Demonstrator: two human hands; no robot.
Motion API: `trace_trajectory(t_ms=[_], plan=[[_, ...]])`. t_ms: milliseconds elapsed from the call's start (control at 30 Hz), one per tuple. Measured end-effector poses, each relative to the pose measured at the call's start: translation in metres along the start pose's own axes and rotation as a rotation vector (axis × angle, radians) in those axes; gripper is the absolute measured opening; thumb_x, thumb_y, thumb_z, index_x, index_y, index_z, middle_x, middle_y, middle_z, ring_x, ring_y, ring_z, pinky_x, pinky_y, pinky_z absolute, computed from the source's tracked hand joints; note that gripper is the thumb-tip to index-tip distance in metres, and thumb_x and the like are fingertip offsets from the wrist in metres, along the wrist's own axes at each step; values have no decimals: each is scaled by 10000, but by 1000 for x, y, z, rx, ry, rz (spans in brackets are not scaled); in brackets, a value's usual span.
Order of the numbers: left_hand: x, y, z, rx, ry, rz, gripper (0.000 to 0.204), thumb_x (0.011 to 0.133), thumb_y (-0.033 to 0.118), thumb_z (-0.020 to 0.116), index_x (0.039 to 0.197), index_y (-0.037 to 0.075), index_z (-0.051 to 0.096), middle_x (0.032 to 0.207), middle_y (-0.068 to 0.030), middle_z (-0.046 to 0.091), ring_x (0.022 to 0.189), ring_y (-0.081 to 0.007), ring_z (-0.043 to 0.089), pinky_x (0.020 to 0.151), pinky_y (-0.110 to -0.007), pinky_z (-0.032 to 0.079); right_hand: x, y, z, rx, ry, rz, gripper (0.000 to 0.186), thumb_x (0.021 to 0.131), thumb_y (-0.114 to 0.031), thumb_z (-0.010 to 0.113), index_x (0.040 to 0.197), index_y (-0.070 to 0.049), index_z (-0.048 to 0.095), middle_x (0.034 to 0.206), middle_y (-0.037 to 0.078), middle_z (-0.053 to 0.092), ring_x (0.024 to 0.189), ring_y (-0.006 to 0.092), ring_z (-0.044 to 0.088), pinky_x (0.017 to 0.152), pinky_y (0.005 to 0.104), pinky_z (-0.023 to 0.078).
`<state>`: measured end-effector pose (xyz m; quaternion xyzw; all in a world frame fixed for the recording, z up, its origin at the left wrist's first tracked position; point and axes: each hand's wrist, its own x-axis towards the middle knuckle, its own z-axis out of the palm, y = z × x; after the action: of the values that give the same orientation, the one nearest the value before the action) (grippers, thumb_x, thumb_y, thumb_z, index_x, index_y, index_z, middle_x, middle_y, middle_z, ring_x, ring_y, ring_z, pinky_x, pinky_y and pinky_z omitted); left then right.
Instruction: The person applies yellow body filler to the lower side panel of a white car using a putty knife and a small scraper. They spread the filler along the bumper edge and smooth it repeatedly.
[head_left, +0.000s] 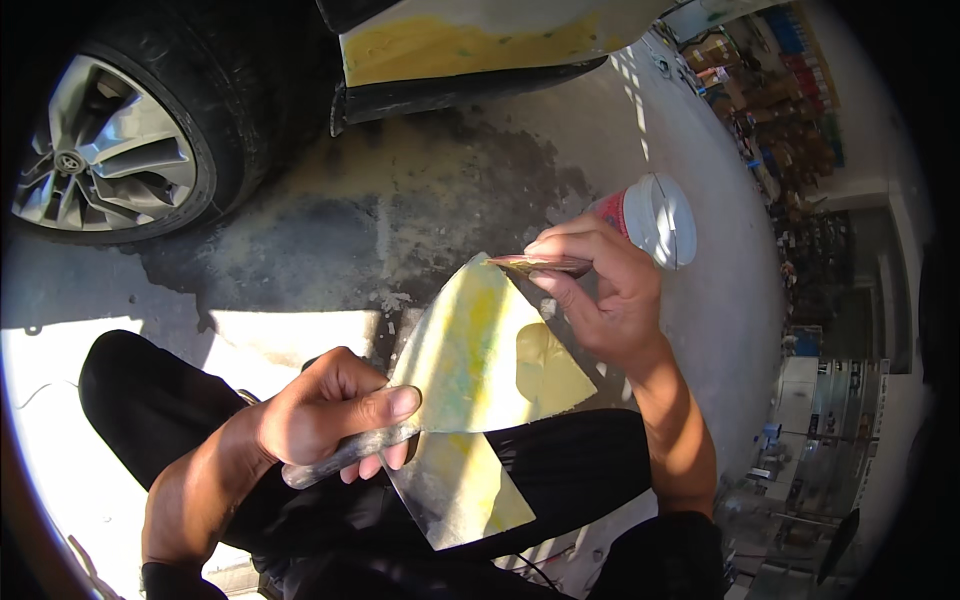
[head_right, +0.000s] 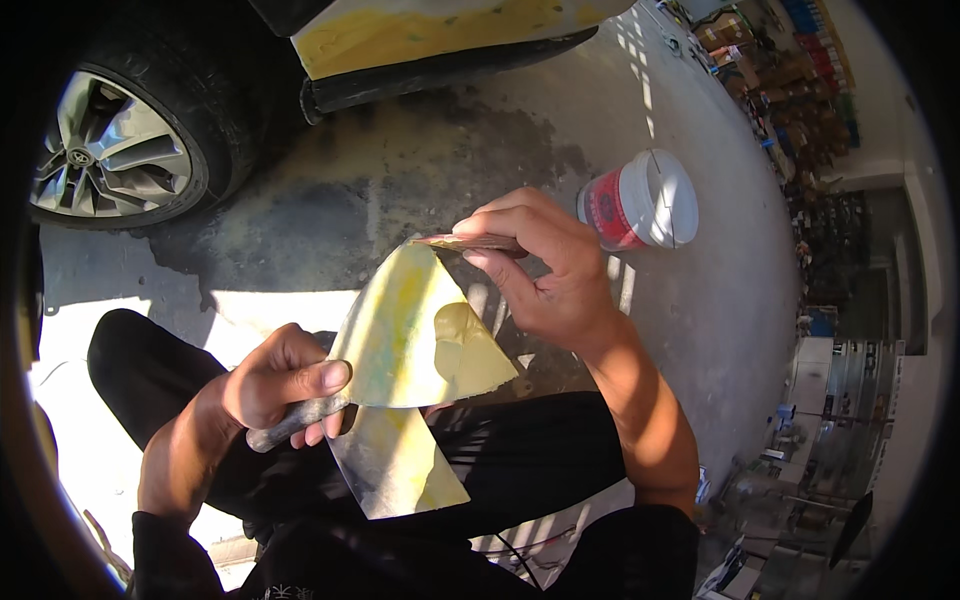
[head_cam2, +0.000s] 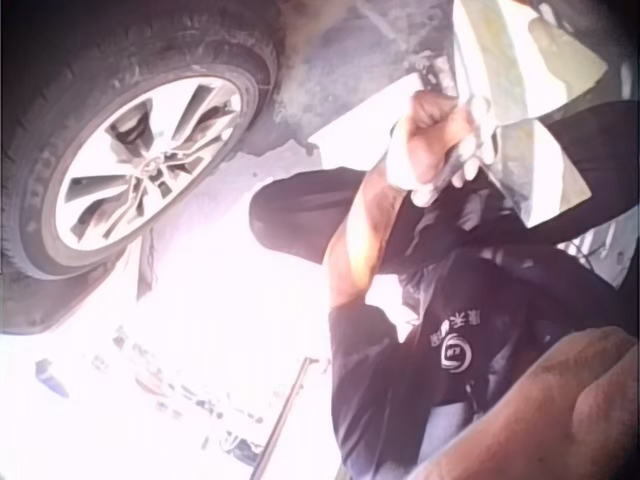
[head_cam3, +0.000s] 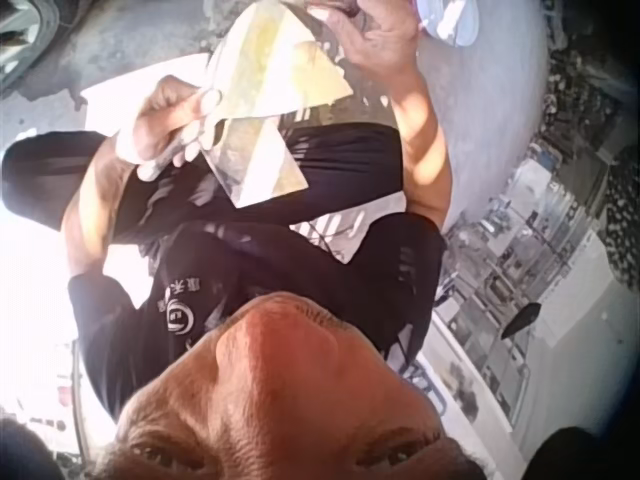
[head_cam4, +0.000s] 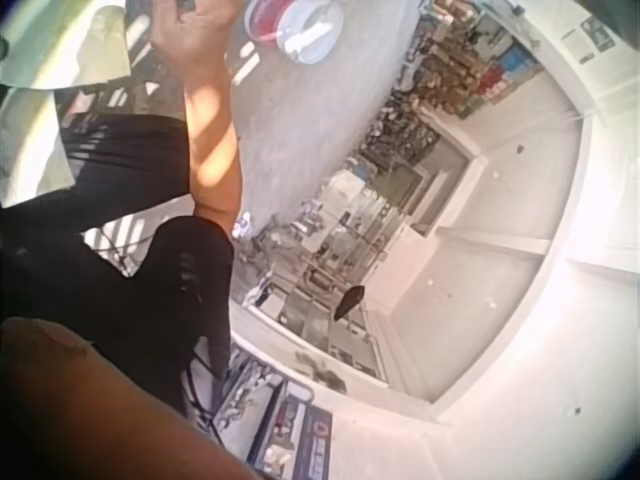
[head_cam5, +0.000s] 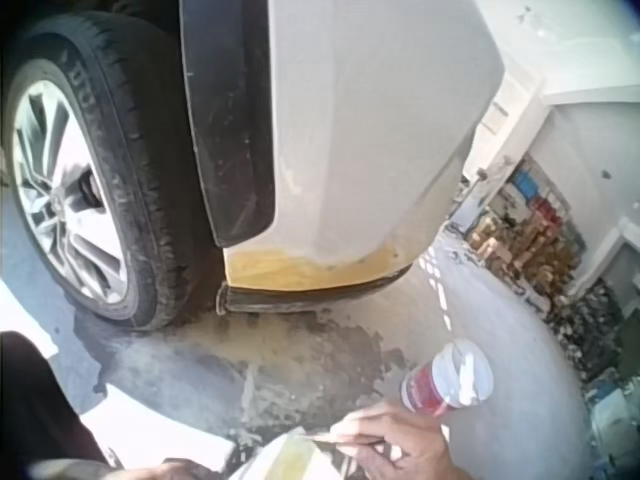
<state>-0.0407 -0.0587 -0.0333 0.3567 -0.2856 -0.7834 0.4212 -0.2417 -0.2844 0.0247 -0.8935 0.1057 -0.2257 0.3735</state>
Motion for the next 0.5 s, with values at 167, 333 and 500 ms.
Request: trace_trajectory(t_ms=[167, 333, 500], plan=[[0, -3, 2, 12, 43, -4, 558, 1047, 430, 568, 759, -24, 716, 642, -73, 668, 497, -110, 604, 453, -252, 500, 4, -1, -6, -175, -89, -42, 219, 825, 135, 676, 997, 4, 715, 961, 113, 692, 858, 194, 672, 759, 290, 541], [-2, 4, 0, -25, 13, 100, 544, 1054, 410, 562, 761, -22, 715, 669, -81, 677, 501, -114, 606, 447, -252, 494, 4, 10, -13, -302, -220, -83, 222, 828, 114, 686, 996, -27, 721, 926, 106, 689, 821, 273, 651, 746, 342, 525], [6, -8, -4, 32, 57, 60, 522, 1058, 400, 559, 805, -28, 718, 691, -73, 680, 501, -112, 594, 456, -252, 492, -4, 21, -14, -74, 17, 143, 177, 879, 40, 690, 1052, 14, 711, 953, 107, 694, 847, 176, 692, 735, 282, 545]])
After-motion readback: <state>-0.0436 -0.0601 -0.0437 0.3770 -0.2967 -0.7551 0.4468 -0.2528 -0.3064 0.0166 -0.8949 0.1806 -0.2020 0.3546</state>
